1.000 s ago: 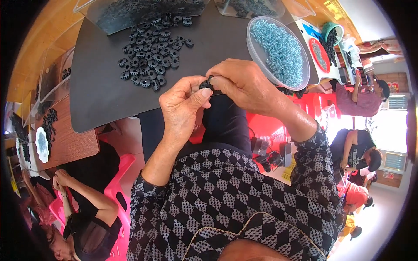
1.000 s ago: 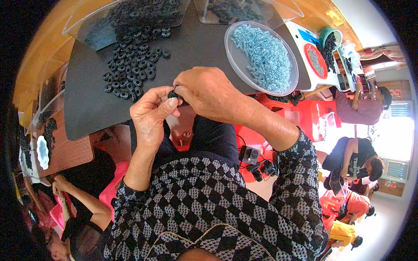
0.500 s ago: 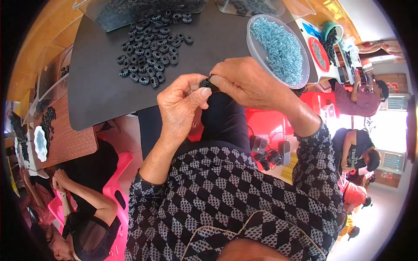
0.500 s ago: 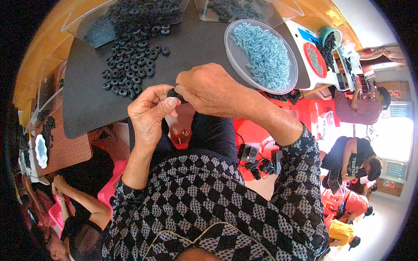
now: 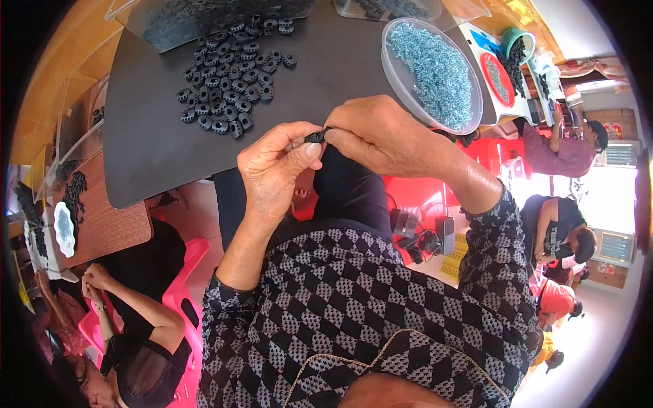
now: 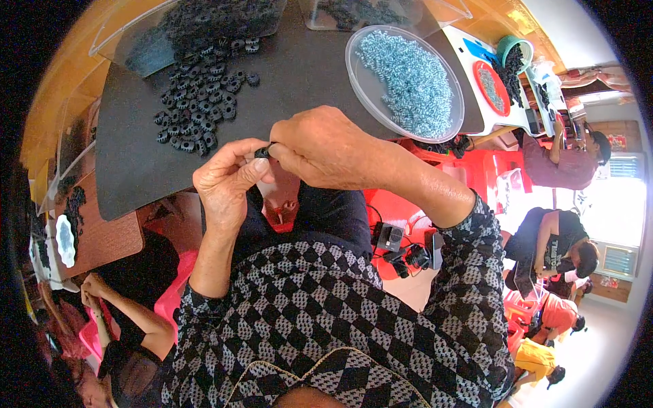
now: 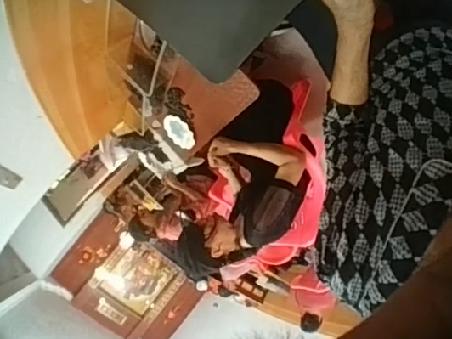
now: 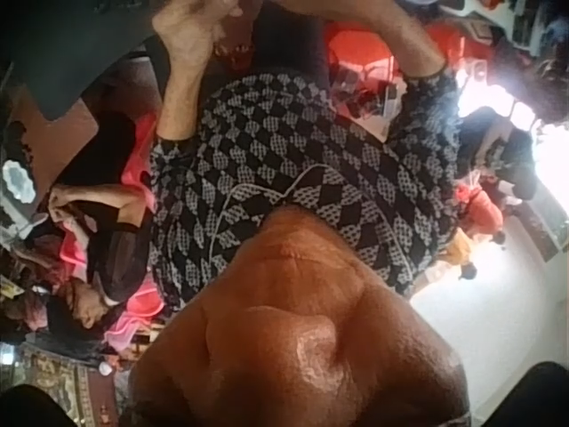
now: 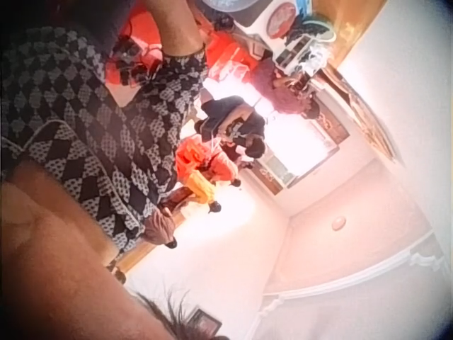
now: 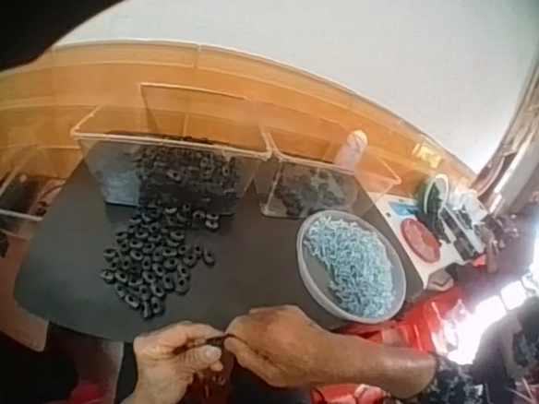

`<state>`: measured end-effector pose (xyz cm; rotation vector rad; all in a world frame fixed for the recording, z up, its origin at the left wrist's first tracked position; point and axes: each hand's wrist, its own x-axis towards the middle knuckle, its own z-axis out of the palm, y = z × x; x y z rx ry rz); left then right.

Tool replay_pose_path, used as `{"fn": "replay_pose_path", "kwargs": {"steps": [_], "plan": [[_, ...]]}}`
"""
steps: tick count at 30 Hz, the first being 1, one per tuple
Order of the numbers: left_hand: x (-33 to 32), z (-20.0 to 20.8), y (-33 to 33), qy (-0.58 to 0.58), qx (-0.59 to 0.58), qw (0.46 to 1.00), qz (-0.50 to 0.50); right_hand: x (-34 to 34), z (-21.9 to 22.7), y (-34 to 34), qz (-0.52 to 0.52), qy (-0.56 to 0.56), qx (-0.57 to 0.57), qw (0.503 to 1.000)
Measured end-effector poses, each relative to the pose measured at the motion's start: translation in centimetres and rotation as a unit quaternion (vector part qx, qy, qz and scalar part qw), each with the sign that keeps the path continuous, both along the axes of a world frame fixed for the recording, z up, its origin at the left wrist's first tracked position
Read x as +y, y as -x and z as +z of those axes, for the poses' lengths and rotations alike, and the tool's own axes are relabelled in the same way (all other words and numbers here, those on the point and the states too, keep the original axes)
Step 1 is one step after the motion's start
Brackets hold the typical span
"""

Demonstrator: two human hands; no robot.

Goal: The person assembles small plastic components by hand, inserting pins into black plastic pieces and sorting the parts on the table.

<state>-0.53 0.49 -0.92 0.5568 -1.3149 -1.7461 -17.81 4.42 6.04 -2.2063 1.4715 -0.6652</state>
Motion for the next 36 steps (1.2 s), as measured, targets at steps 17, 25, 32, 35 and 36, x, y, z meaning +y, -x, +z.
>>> {"fn": "replay_pose_path", "kwargs": {"steps": [17, 25, 32, 35, 36], "plan": [[0.2, -0.6, 0.3, 0.033, 0.01, 0.999, 0.026, 0.3, -0.1, -0.6, 0.006, 0.06, 0.113, 0.992], [0.2, -0.7, 0.4, 0.044, 0.007, 0.999, 0.028, -0.2, -0.4, -0.2, 0.048, 0.052, 0.124, 0.99], [0.4, -0.5, 0.8, 0.098, -0.022, 0.992, 0.077, 0.4, -1.4, -0.4, 0.053, 0.158, 0.145, 0.975], [0.5, -0.4, 0.9, 0.099, -0.035, 0.99, 0.089, 0.4, -2.1, -0.5, 0.035, 0.181, 0.139, 0.973], [0.5, -0.4, 0.9, 0.088, -0.044, 0.991, 0.091, 0.4, -2.0, -0.5, 0.029, 0.178, 0.144, 0.973]]}}
